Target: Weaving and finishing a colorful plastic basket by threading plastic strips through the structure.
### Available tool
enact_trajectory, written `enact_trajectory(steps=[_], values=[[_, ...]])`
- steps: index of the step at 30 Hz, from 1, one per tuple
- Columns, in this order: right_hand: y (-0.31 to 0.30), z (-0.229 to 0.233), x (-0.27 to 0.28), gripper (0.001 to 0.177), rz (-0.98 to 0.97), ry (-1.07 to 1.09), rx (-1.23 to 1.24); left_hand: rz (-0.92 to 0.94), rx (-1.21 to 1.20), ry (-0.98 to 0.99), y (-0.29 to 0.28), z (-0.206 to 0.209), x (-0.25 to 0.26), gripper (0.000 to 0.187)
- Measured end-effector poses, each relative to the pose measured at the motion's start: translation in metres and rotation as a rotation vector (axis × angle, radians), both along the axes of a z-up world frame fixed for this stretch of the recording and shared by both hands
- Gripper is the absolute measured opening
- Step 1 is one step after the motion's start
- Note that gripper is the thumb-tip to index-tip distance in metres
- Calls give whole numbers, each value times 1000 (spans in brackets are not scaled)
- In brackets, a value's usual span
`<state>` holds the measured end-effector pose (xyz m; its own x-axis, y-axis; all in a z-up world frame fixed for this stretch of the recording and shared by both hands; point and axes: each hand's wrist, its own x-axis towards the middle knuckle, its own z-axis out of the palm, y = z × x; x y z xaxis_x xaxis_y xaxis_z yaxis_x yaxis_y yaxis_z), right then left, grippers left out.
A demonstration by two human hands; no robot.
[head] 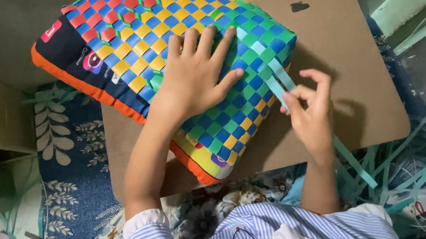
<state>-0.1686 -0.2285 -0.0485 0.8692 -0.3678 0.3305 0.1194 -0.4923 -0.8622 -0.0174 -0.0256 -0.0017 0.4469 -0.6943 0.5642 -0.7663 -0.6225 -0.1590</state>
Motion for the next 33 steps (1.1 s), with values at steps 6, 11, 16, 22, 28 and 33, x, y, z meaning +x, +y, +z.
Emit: enact_trajectory(steps=[6, 11, 16, 22, 28, 33], values=[[14, 26, 31, 43, 9, -104, -135, -21, 6, -1, 0, 2, 3, 65], [20, 39, 19, 45, -118, -25, -623, -20, 2, 43, 0, 2, 2, 66], [30, 48, 25, 32, -159, -112, -808, -13, -5, 50, 1, -1, 3, 67], [40, 61, 42, 32, -137, -248, -828, -10, -1, 57, 1, 0, 2, 66], [36, 43, 66, 24, -2, -396, -541, -6, 13, 37, 1, 1, 4, 68], [27, 41, 74, 21, 37, -440, -404, -1, 30, 23, -1, 0, 6, 71]])
